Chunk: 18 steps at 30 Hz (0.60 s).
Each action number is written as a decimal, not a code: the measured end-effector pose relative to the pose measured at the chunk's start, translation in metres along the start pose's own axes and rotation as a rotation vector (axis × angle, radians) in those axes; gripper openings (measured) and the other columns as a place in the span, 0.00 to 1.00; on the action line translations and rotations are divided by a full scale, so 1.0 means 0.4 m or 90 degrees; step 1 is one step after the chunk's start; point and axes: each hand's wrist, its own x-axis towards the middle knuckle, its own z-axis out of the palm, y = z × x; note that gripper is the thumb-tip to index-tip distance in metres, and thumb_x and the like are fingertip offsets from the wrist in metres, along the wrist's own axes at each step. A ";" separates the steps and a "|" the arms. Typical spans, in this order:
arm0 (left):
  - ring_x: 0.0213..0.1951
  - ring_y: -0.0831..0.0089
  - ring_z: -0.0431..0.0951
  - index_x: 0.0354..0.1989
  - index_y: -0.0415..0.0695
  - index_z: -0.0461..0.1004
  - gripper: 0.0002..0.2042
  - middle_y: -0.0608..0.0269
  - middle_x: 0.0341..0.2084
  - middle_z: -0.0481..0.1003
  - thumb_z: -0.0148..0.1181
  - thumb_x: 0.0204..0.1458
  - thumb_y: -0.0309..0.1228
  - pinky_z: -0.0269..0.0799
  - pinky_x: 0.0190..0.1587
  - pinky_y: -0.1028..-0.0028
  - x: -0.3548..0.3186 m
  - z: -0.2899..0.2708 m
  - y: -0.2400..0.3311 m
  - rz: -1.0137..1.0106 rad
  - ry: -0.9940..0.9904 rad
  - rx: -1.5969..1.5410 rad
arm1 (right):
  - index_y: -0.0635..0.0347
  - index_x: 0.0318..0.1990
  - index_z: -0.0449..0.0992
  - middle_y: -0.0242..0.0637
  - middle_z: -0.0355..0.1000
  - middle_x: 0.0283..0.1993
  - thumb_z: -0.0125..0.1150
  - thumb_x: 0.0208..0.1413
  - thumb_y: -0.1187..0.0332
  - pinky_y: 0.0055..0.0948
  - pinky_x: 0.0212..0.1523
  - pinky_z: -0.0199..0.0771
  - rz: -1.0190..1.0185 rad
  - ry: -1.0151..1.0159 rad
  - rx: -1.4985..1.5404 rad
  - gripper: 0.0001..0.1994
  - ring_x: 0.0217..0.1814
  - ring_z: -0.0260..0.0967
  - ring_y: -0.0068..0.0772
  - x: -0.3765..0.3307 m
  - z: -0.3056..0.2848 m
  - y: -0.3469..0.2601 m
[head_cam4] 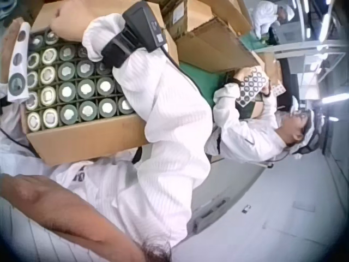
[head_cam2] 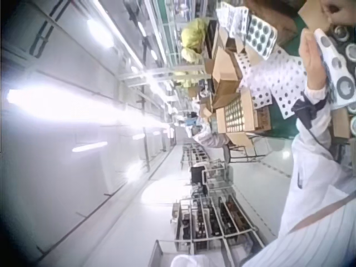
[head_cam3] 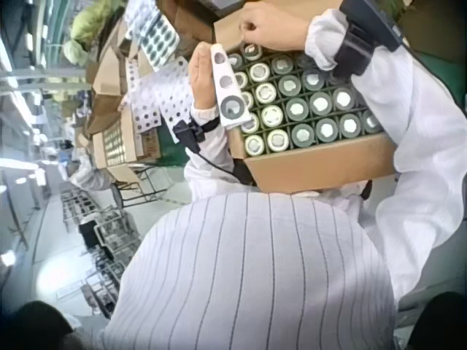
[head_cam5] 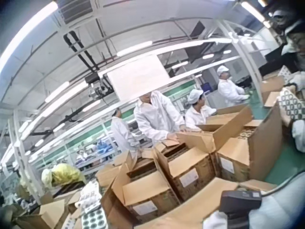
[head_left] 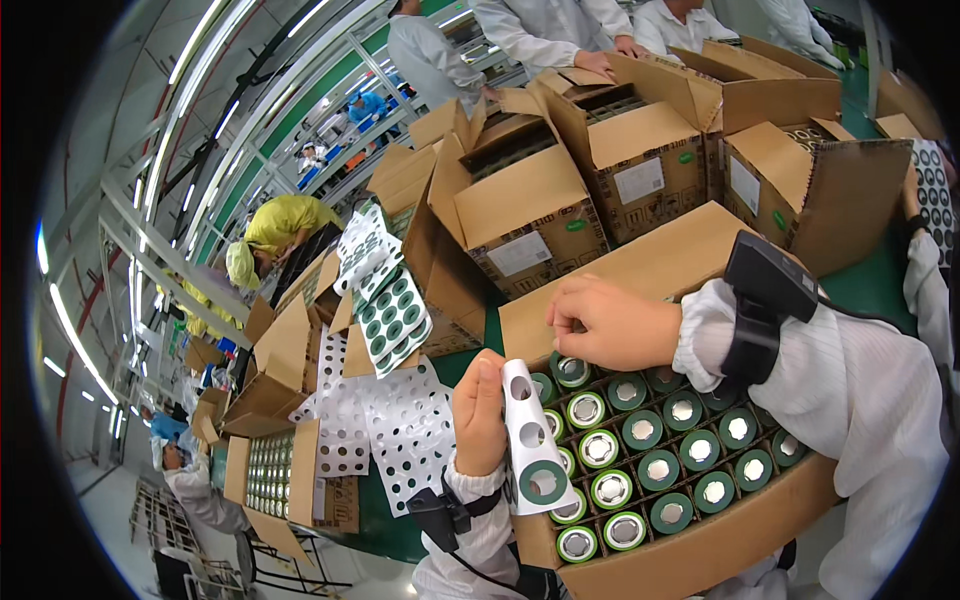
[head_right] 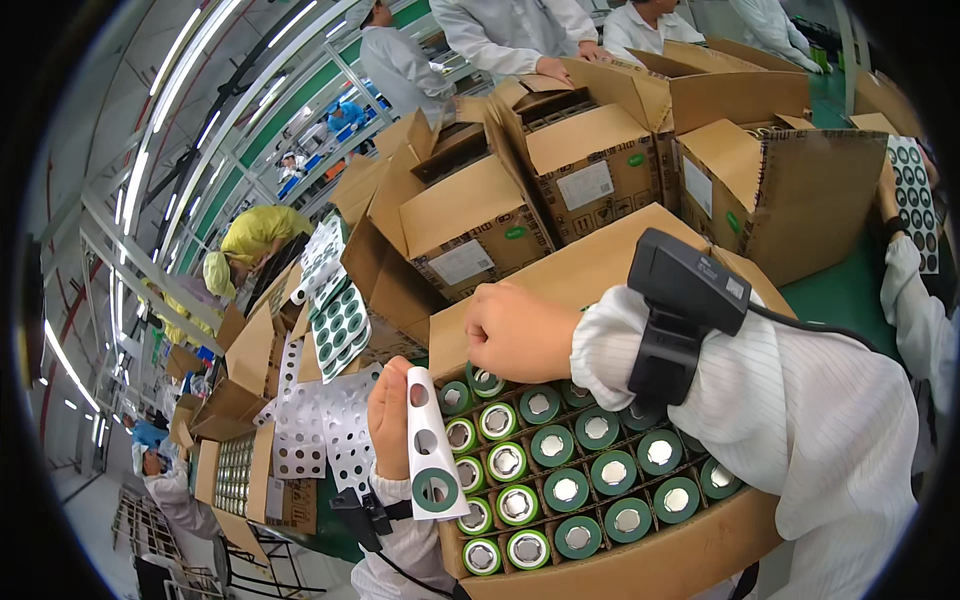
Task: Applying circular green insulator stickers to the tops of cylindrical battery cells in boxes.
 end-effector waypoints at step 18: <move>0.16 0.84 0.65 0.26 0.44 0.62 0.16 0.67 0.16 0.67 0.35 0.60 0.41 0.61 0.18 0.86 0.003 -0.006 0.003 -0.013 -0.007 -0.057 | 0.65 0.21 0.70 0.45 0.67 0.36 0.52 0.41 0.71 0.34 0.47 0.62 -0.024 -0.024 0.002 0.06 0.44 0.61 0.45 0.007 0.000 0.009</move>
